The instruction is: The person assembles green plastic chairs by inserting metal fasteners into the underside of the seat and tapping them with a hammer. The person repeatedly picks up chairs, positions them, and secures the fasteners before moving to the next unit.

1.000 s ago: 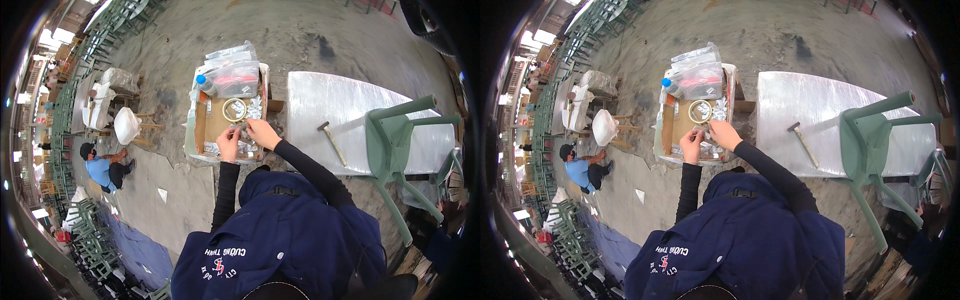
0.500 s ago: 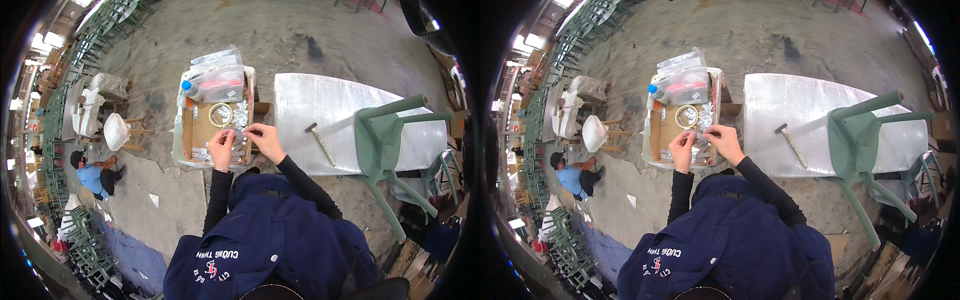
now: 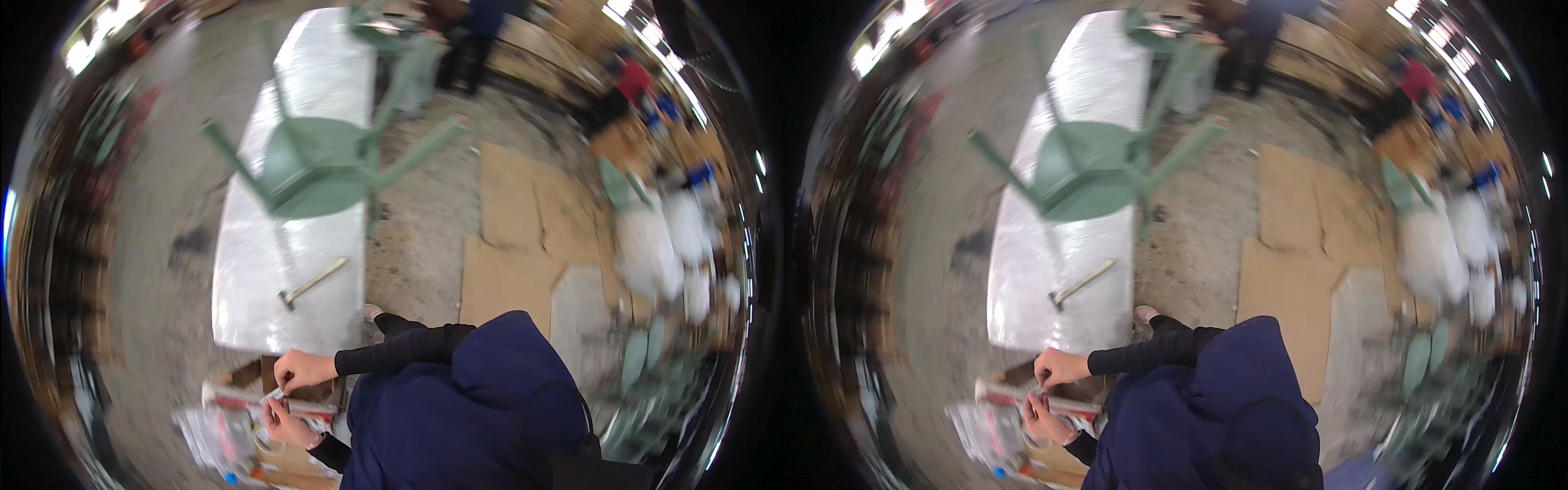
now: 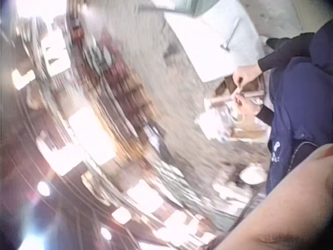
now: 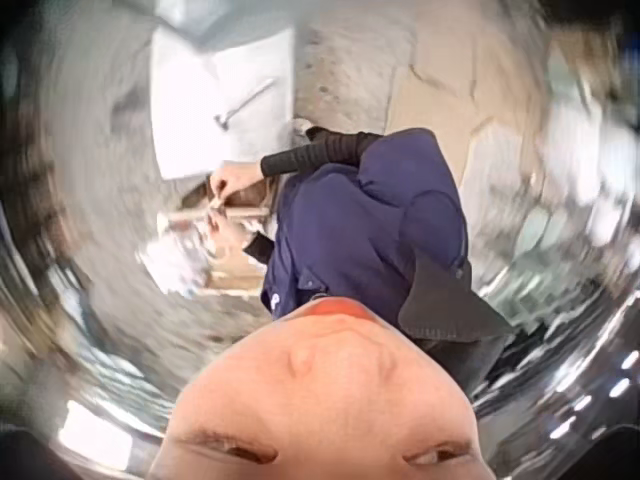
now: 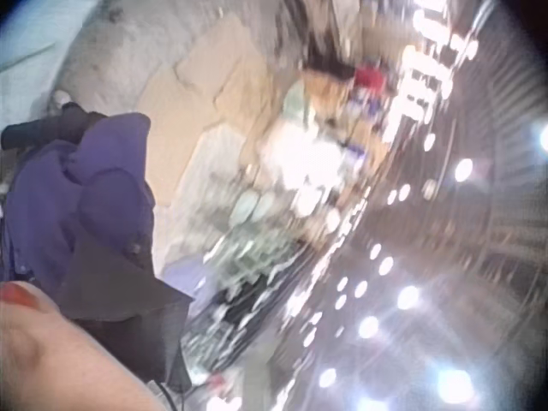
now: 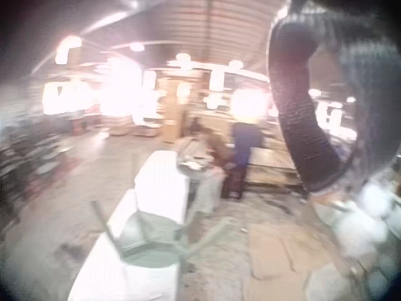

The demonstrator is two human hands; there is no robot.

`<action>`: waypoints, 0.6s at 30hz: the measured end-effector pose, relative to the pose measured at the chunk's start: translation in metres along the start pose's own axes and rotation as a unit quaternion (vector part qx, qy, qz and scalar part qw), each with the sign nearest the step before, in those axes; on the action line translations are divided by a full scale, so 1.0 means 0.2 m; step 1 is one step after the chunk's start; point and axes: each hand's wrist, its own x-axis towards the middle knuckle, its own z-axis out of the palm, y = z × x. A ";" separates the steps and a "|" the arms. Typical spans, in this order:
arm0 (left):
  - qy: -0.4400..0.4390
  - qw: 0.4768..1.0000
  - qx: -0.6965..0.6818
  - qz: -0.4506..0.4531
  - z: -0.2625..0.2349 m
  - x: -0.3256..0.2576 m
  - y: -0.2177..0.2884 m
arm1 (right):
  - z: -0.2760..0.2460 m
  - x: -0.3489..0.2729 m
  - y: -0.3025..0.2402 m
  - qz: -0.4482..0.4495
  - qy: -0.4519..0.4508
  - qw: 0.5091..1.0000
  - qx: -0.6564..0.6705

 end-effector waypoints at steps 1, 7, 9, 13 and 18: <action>-0.048 0.999 -0.001 -0.002 0.05 0.00 -0.01 | -0.04 -0.07 0.00 0.021 0.039 0.999 0.007; -0.341 0.937 -0.053 -0.059 0.34 -0.14 0.10 | -0.25 -0.48 -0.08 0.090 0.314 0.940 0.096; -0.479 0.868 -0.088 -0.099 0.46 -0.16 0.03 | -0.30 -0.64 -0.11 0.117 0.380 0.902 0.171; -0.580 0.802 -0.107 -0.096 0.60 -0.40 0.18 | -0.36 -0.85 -0.21 0.055 0.531 0.845 0.045; -0.523 0.845 -0.093 -0.065 0.68 -0.47 0.25 | -0.47 -1.02 -0.38 0.004 0.614 0.789 -0.021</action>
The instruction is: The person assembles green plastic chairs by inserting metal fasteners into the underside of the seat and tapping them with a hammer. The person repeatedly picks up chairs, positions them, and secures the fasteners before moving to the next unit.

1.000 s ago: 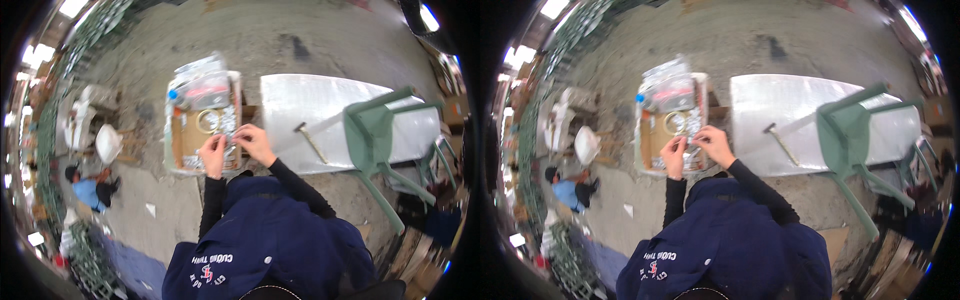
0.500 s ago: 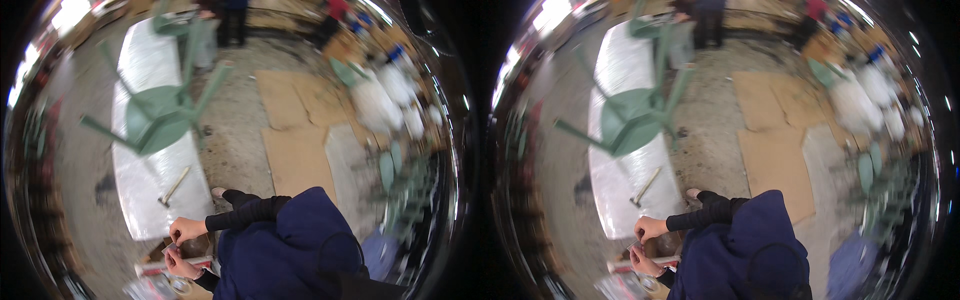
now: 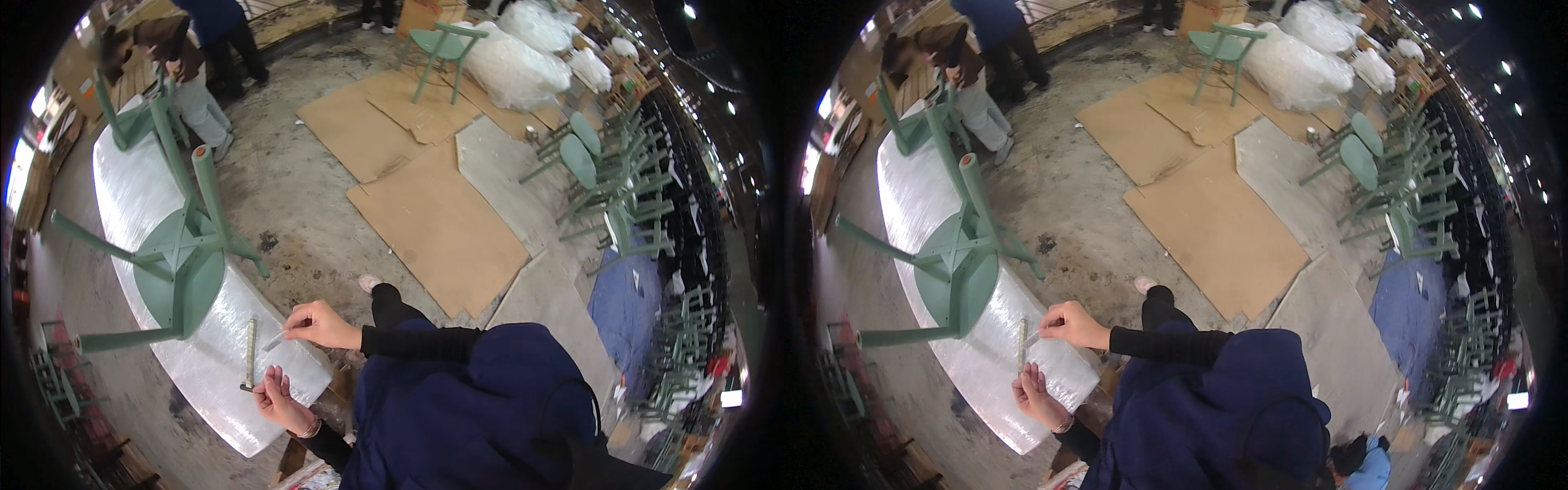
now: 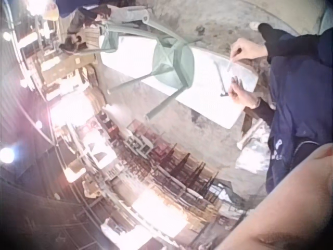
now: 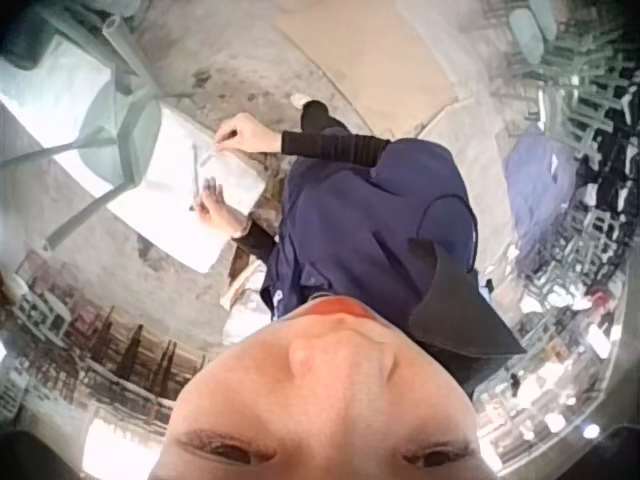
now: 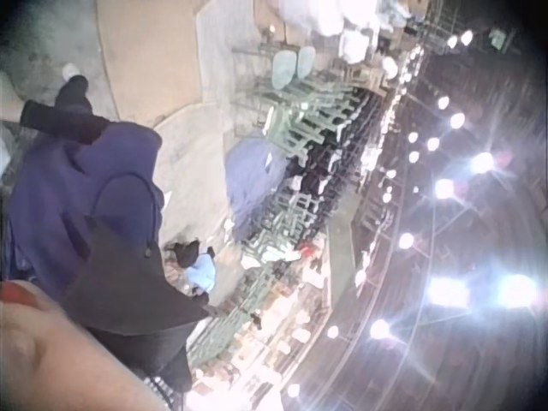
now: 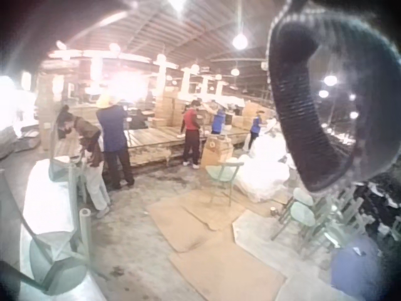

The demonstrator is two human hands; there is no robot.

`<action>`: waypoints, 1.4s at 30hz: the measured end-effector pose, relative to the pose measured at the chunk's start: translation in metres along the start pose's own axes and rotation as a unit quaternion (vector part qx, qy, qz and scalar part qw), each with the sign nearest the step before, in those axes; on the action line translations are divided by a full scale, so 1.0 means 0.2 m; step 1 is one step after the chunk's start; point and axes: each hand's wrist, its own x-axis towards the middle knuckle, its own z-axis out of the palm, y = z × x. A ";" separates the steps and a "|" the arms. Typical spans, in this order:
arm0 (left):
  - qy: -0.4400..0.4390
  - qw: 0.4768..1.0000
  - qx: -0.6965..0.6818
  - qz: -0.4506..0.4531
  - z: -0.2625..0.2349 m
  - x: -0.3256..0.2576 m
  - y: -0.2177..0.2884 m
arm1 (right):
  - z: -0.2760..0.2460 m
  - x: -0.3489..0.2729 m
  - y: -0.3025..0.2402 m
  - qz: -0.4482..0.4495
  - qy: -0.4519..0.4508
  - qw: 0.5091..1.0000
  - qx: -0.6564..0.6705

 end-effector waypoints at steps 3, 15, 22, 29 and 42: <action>0.042 0.998 0.020 0.035 0.08 0.01 0.04 | -0.07 0.09 -0.09 -0.032 -0.032 0.997 -0.056; 0.029 0.986 0.067 0.148 0.64 0.02 0.06 | -0.43 0.41 -0.34 -0.087 -0.143 0.983 -0.074; 0.053 0.988 0.102 0.102 0.89 0.06 -0.03 | -0.69 0.60 -0.34 -0.129 -0.240 0.954 -0.126; 0.031 0.999 0.034 0.004 0.87 0.15 -0.09 | -0.71 0.74 -0.28 -0.153 -0.335 0.919 -0.141; 0.065 0.835 0.483 0.255 0.33 0.58 -0.02 | 0.05 1.08 0.05 0.132 -0.401 0.904 -0.068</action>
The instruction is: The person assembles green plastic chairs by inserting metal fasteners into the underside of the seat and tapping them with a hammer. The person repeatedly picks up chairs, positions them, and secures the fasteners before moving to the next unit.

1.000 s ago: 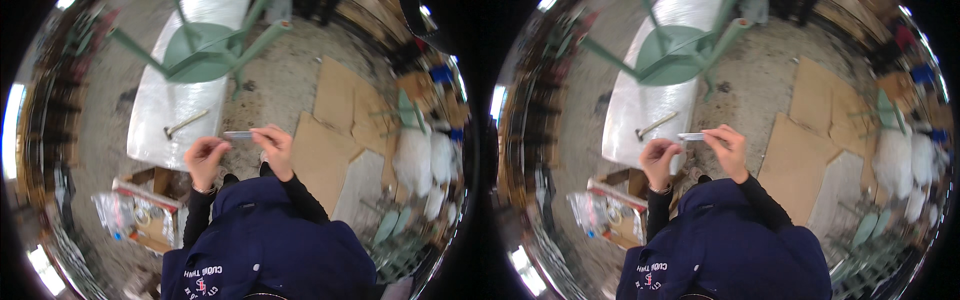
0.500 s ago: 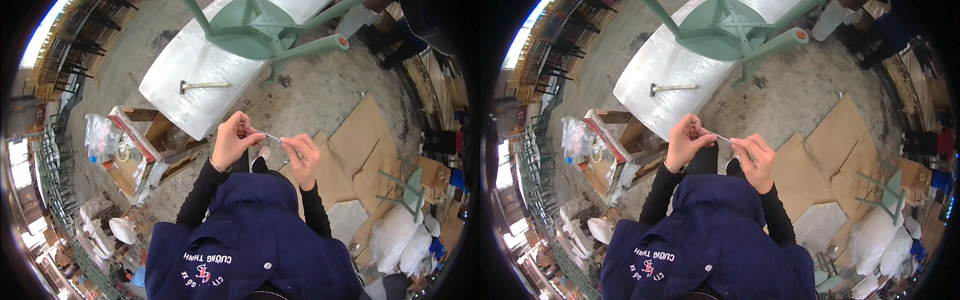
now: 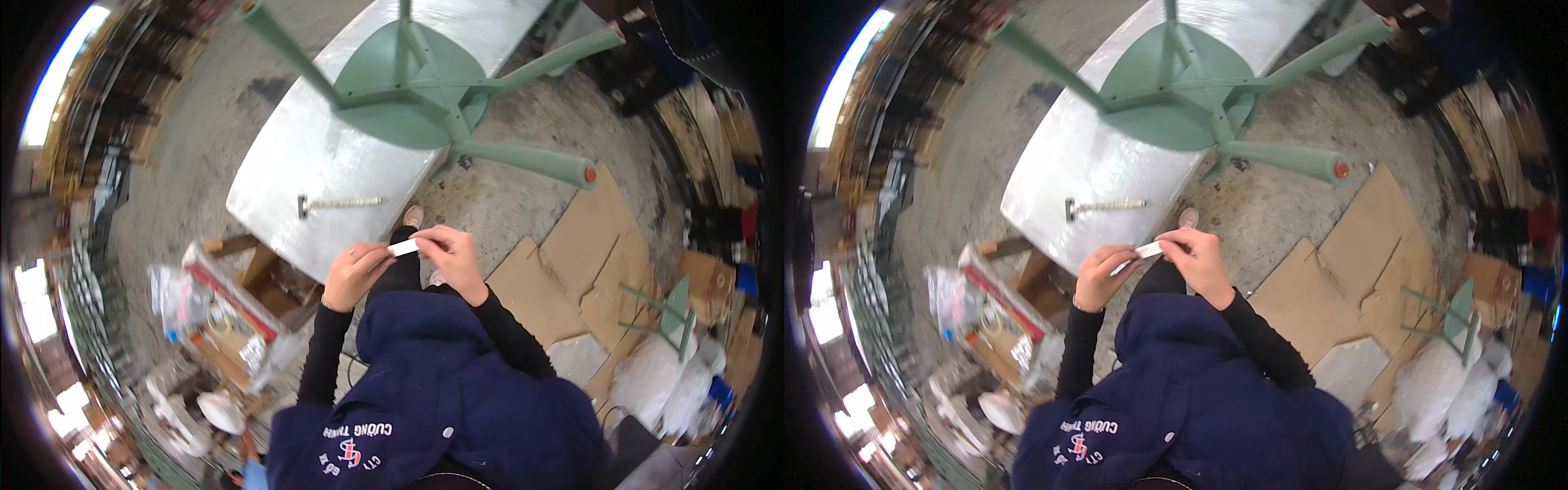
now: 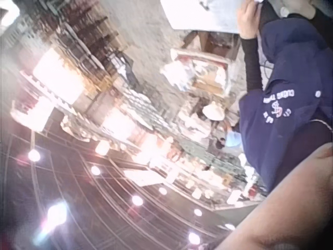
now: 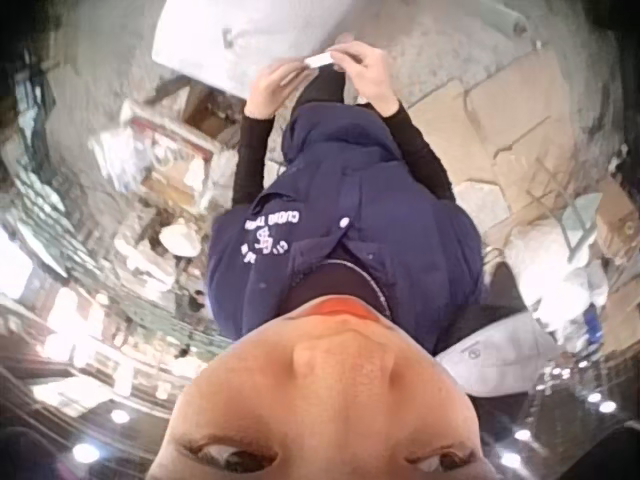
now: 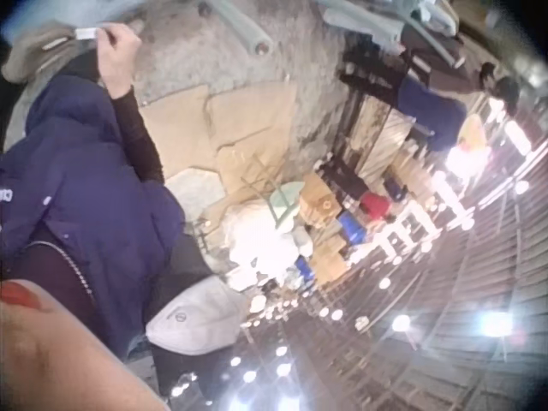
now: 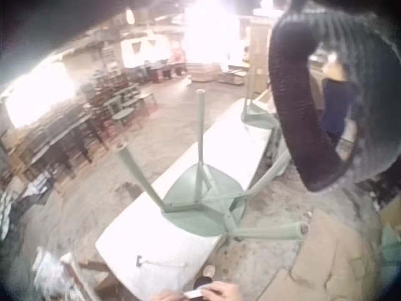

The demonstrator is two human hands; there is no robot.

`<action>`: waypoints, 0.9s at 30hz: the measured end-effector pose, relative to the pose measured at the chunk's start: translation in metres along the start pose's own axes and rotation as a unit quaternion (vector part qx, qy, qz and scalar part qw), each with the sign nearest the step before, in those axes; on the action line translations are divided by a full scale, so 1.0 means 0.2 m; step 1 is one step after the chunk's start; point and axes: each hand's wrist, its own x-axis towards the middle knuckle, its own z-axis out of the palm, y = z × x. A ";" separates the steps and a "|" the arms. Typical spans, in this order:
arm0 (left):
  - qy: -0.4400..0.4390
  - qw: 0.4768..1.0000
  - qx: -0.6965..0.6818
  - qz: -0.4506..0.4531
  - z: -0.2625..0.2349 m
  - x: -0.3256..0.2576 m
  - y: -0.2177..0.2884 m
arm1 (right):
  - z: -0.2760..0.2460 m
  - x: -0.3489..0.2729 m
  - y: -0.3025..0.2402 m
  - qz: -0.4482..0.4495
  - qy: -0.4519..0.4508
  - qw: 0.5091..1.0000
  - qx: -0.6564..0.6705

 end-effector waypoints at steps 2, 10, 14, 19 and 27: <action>0.022 0.999 -0.006 -0.037 -0.04 0.07 -0.16 | 0.08 0.17 0.06 0.028 0.012 1.000 -0.007; 0.091 0.982 -0.042 -0.163 -0.11 0.44 -0.72 | 0.53 0.80 0.74 -0.045 -0.217 0.856 -0.467; 0.063 0.991 -0.014 -0.120 -0.04 0.77 -0.76 | 0.76 0.96 1.13 -0.299 -0.121 0.788 -0.524; 0.052 0.988 -0.088 -0.119 0.17 1.07 -0.88 | 0.78 1.00 1.16 -0.127 -0.197 0.862 -0.450; 0.121 0.992 -0.044 -0.001 0.67 1.48 -1.22 | -0.02 0.80 0.80 0.257 0.248 0.925 -0.128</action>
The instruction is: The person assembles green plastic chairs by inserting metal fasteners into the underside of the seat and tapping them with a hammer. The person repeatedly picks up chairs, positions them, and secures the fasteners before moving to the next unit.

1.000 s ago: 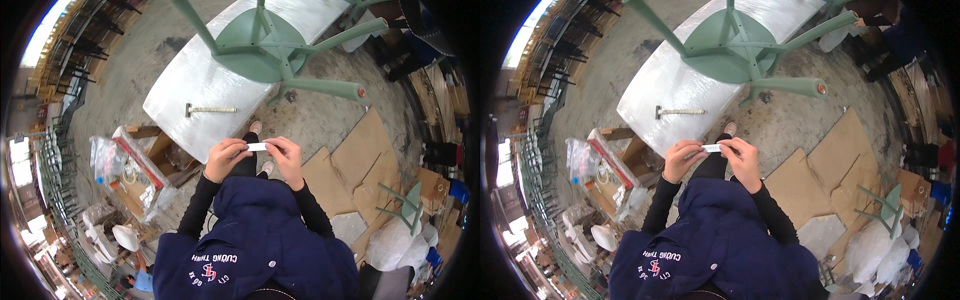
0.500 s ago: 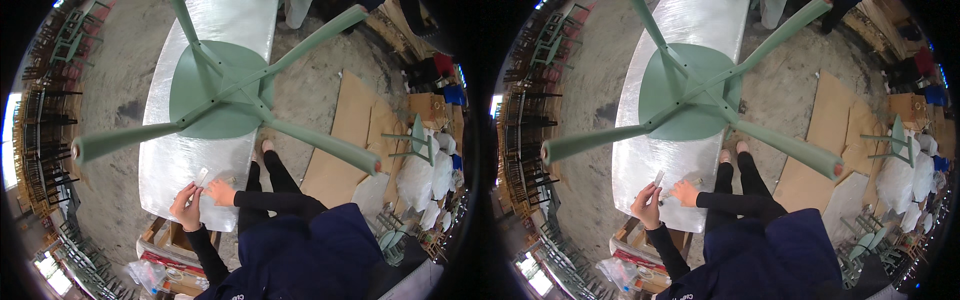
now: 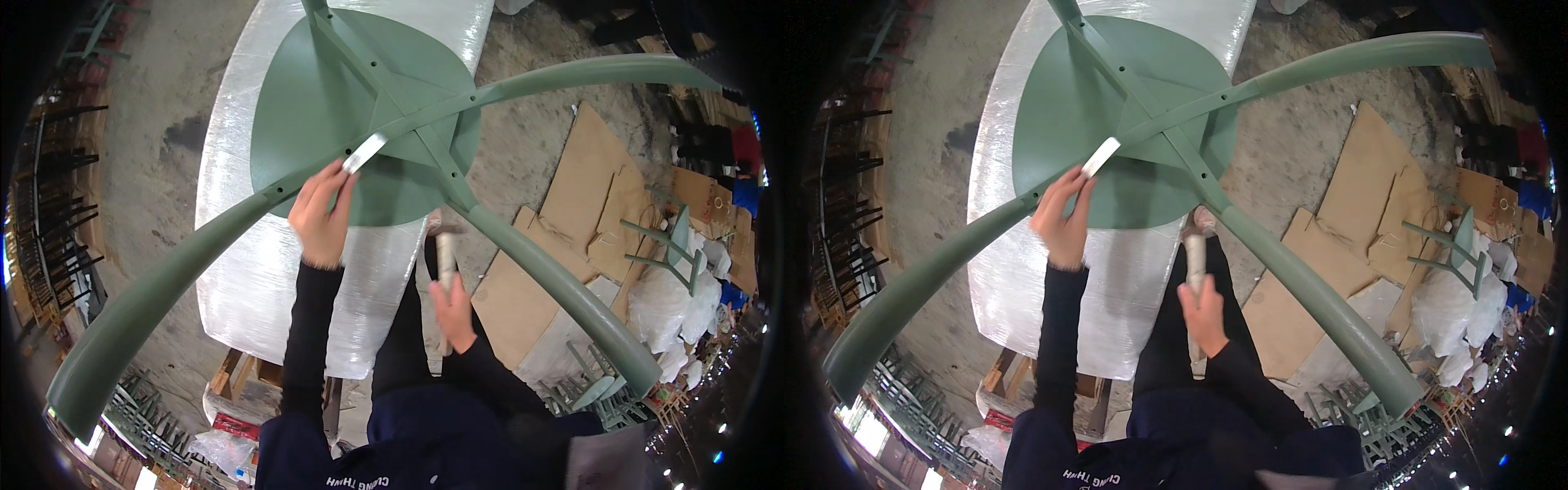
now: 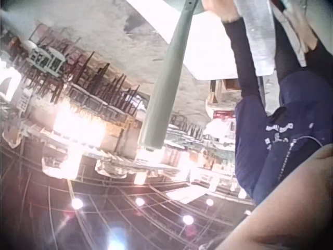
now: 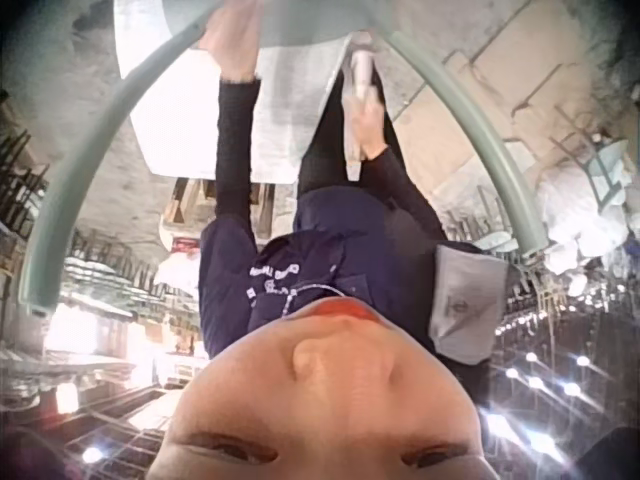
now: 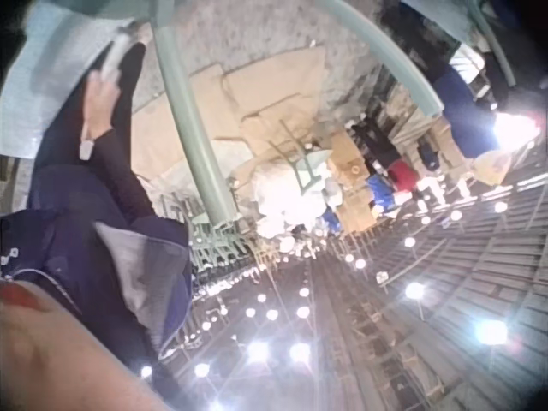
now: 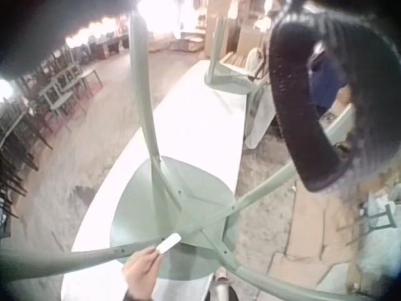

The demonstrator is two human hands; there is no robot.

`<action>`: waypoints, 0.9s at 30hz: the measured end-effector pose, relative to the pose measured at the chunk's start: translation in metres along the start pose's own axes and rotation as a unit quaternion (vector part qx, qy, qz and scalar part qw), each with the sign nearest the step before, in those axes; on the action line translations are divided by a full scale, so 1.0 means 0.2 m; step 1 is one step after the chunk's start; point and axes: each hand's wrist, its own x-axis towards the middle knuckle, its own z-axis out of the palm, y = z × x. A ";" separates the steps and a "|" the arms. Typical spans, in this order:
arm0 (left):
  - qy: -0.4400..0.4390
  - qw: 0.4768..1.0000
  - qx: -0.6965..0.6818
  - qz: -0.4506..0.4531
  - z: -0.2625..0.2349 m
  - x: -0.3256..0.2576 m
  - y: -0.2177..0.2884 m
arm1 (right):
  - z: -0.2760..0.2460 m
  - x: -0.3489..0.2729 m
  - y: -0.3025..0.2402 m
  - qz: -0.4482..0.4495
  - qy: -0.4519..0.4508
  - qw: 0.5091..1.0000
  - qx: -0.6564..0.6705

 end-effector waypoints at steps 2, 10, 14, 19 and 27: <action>-0.027 0.999 -0.018 0.022 0.23 0.04 -0.08 | -0.10 0.12 -0.11 -0.007 0.070 0.996 0.058; -0.070 0.995 0.049 0.055 0.59 0.09 -0.11 | -0.13 0.52 -0.44 -0.180 0.225 0.954 -0.080; -0.081 0.994 0.046 0.049 0.60 0.08 -0.15 | -0.10 0.64 -0.42 -0.218 0.233 0.938 -0.132; -0.083 0.995 0.038 0.038 0.60 0.09 -0.15 | -0.09 0.68 -0.42 -0.177 0.194 0.950 -0.169; -0.077 0.995 0.051 0.042 0.61 0.08 -0.17 | -0.07 0.76 -0.51 -0.196 0.169 0.951 -0.168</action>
